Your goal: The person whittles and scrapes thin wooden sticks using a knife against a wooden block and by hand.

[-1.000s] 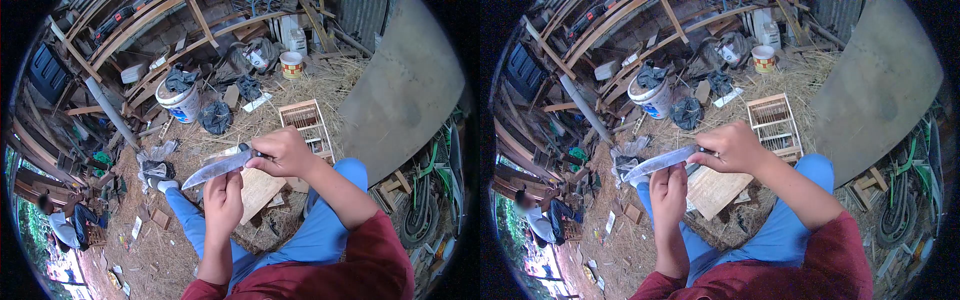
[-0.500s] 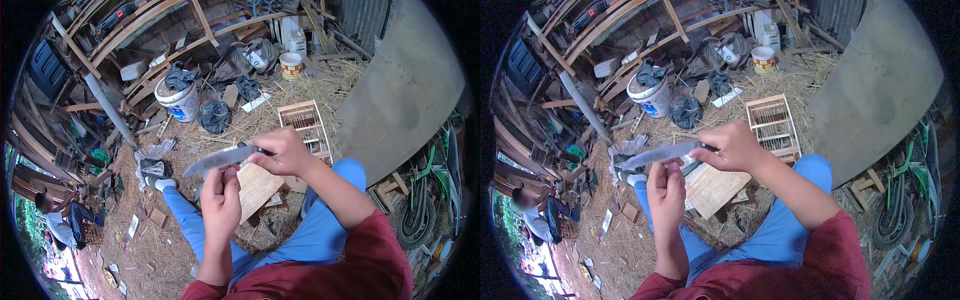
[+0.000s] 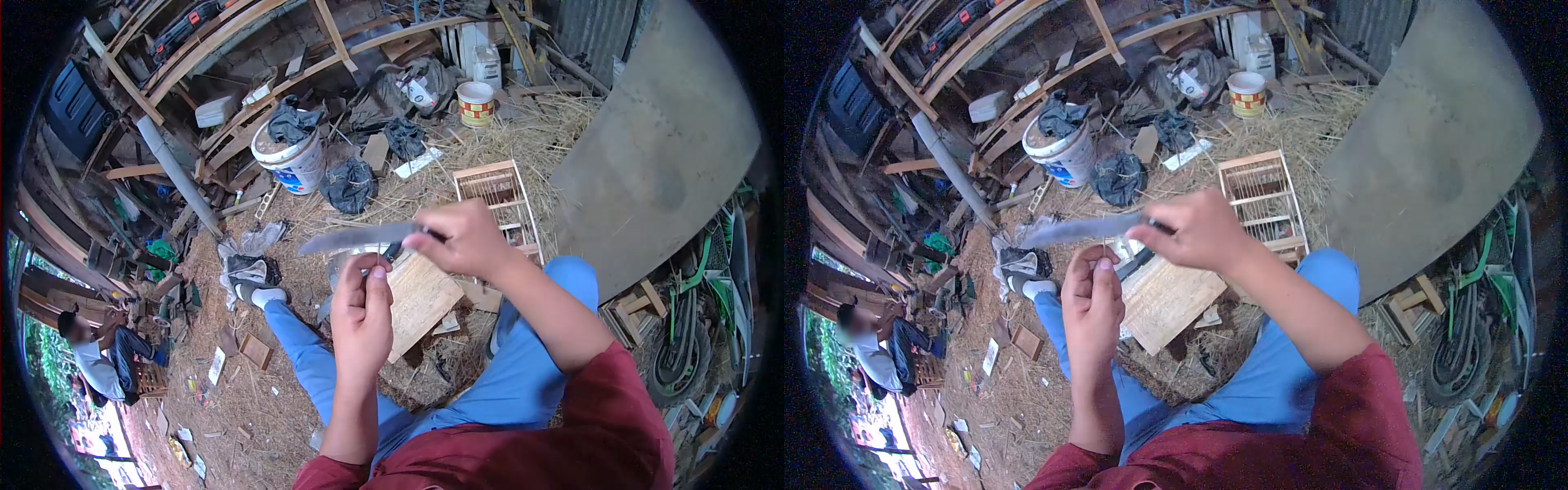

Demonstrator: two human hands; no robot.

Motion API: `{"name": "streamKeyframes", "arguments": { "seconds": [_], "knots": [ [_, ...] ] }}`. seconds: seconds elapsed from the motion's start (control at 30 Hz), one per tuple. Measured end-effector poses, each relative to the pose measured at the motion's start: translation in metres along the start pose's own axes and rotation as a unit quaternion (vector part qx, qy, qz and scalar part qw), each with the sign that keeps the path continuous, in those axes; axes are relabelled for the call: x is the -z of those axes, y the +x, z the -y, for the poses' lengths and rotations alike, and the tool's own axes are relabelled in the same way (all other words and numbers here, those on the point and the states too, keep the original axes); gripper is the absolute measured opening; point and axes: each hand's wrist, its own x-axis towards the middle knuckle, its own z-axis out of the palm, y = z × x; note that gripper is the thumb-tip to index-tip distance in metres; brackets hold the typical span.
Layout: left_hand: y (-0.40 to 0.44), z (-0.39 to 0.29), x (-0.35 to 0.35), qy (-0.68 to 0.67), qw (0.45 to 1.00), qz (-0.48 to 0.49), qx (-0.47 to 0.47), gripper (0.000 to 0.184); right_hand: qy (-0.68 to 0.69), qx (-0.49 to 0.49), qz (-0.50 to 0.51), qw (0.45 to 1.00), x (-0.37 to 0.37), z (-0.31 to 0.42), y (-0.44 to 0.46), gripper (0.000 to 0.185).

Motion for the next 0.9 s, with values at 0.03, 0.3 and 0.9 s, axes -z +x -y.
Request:
{"name": "streamKeyframes", "arguments": {
  "seconds": [0.03,0.3,0.9],
  "knots": [
    [-0.001,-0.001,0.000,0.000,1.000,-0.005,0.006,0.012,-0.002,0.036,0.023,0.999,-0.006,0.002,-0.004,0.048],
    [0.000,-0.001,0.005,0.042,0.999,-0.023,-0.001,0.016,-0.058,0.058,0.011,0.997,0.000,-0.011,0.000,0.048],
    [0.004,0.004,0.002,-0.039,0.998,0.002,0.054,0.016,-0.040,0.031,0.047,0.998,-0.010,-0.002,-0.005,0.055]
  ]
}}
